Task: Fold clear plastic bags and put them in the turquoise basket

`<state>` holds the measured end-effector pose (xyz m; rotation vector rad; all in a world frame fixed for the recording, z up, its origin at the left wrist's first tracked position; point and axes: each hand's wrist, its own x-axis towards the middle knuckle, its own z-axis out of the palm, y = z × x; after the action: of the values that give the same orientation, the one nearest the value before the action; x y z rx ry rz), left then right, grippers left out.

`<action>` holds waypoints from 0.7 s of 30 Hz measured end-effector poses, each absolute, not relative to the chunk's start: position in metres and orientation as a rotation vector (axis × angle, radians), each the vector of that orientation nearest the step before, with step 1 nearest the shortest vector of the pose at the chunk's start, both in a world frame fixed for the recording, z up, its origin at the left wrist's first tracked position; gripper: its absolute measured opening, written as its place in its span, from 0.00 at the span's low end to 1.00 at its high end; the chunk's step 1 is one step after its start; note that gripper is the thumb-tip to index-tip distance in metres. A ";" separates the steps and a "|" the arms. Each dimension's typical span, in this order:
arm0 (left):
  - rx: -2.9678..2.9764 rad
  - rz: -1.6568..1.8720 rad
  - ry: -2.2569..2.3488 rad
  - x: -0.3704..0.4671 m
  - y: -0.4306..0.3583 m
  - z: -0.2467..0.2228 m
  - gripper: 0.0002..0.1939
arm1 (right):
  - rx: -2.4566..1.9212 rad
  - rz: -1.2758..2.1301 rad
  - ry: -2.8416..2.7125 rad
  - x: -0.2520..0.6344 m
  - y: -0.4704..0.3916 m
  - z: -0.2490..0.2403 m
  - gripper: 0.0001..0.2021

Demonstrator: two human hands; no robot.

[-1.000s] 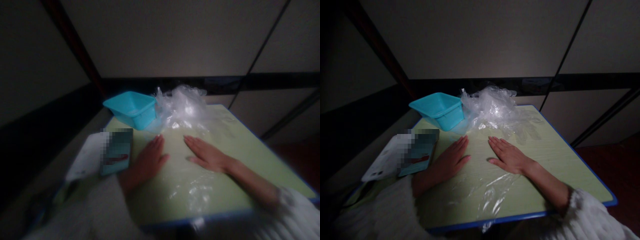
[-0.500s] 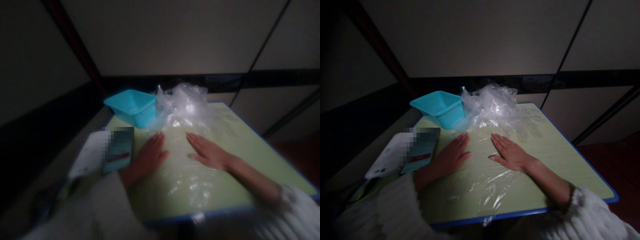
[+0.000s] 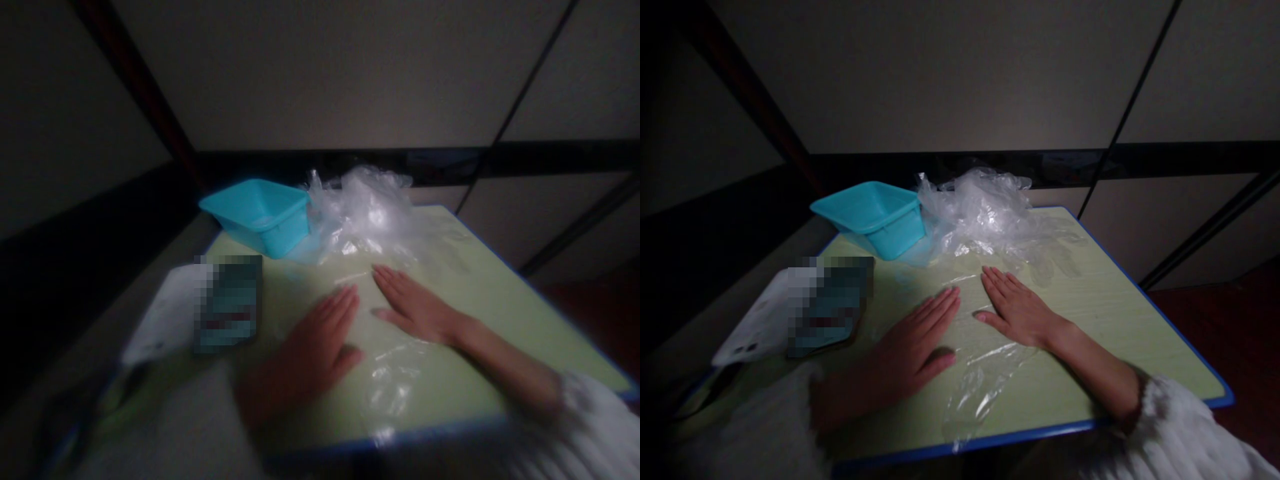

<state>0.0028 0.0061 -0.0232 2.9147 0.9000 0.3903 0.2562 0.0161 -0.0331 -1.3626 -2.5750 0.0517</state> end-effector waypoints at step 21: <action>2.984 0.504 0.474 -0.001 0.000 -0.006 0.26 | -1.144 -0.002 -2.627 0.302 0.029 -0.008 0.33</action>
<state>-0.0015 0.0001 -0.0055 2.9838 0.4743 0.5035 0.3015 0.0293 -0.0075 -1.1441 -2.6271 -0.0016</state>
